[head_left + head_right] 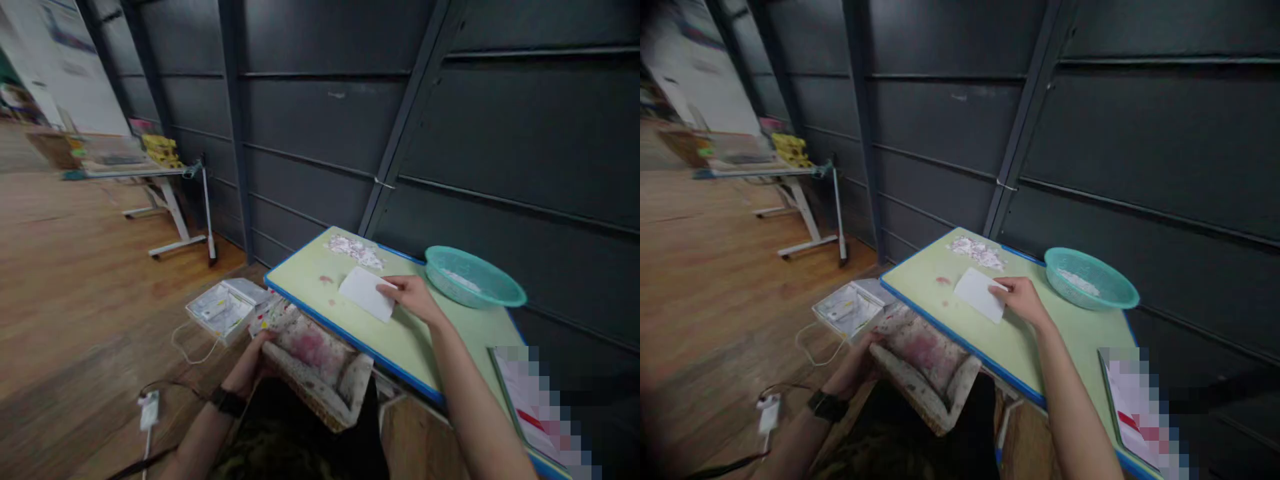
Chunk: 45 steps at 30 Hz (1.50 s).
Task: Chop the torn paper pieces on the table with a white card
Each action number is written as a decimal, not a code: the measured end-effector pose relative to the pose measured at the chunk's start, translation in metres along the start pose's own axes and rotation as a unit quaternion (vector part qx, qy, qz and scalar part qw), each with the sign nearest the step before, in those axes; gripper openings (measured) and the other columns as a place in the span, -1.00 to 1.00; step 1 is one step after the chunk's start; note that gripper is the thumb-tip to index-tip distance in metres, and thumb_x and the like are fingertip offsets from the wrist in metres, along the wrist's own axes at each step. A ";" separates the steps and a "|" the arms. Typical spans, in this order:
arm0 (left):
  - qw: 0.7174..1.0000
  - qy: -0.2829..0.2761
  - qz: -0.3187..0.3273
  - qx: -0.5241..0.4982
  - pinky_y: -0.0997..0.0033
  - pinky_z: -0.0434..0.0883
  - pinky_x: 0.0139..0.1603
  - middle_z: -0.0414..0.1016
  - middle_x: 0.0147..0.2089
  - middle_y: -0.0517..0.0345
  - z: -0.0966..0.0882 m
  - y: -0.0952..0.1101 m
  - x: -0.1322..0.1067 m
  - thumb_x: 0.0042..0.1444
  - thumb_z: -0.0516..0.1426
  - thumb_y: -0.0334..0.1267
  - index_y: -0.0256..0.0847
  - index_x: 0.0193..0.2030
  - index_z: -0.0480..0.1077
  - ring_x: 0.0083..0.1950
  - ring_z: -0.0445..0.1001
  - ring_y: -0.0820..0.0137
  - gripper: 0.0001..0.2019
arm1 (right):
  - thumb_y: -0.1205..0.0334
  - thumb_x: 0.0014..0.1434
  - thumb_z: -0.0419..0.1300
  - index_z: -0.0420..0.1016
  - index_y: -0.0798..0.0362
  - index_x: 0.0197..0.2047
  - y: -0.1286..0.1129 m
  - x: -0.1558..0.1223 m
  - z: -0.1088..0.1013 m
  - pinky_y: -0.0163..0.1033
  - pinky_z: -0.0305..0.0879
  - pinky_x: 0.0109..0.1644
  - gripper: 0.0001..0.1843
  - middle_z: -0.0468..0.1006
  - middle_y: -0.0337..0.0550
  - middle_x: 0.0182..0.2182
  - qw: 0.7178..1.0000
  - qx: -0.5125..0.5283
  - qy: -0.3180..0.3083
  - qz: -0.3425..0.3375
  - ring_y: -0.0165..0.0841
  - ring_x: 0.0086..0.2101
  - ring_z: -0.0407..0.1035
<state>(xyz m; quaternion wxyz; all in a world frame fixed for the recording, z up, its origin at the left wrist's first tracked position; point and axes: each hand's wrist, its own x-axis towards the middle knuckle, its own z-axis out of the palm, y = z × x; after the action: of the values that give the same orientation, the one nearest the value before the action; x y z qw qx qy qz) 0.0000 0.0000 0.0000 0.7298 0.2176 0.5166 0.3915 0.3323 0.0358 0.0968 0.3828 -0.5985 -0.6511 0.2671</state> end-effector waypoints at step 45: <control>0.997 0.001 0.040 0.059 0.23 0.47 -0.39 0.45 -0.56 0.24 -0.018 0.000 0.010 -0.02 0.12 -0.03 -0.17 -0.14 0.36 -0.43 0.43 0.27 -0.65 | 0.05 0.13 0.14 0.62 -0.07 -0.18 0.017 0.030 0.044 -0.11 0.37 0.00 -0.71 0.60 -0.17 -0.17 0.979 -0.090 0.107 -0.147 -0.18 -0.13 0.49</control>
<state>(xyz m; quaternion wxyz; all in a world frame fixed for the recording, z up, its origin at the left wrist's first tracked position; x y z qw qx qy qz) -0.0152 0.0066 -0.0122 0.6989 0.2800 0.5304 0.3897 0.3067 0.0728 0.0635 0.4302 -0.5532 -0.7086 0.0823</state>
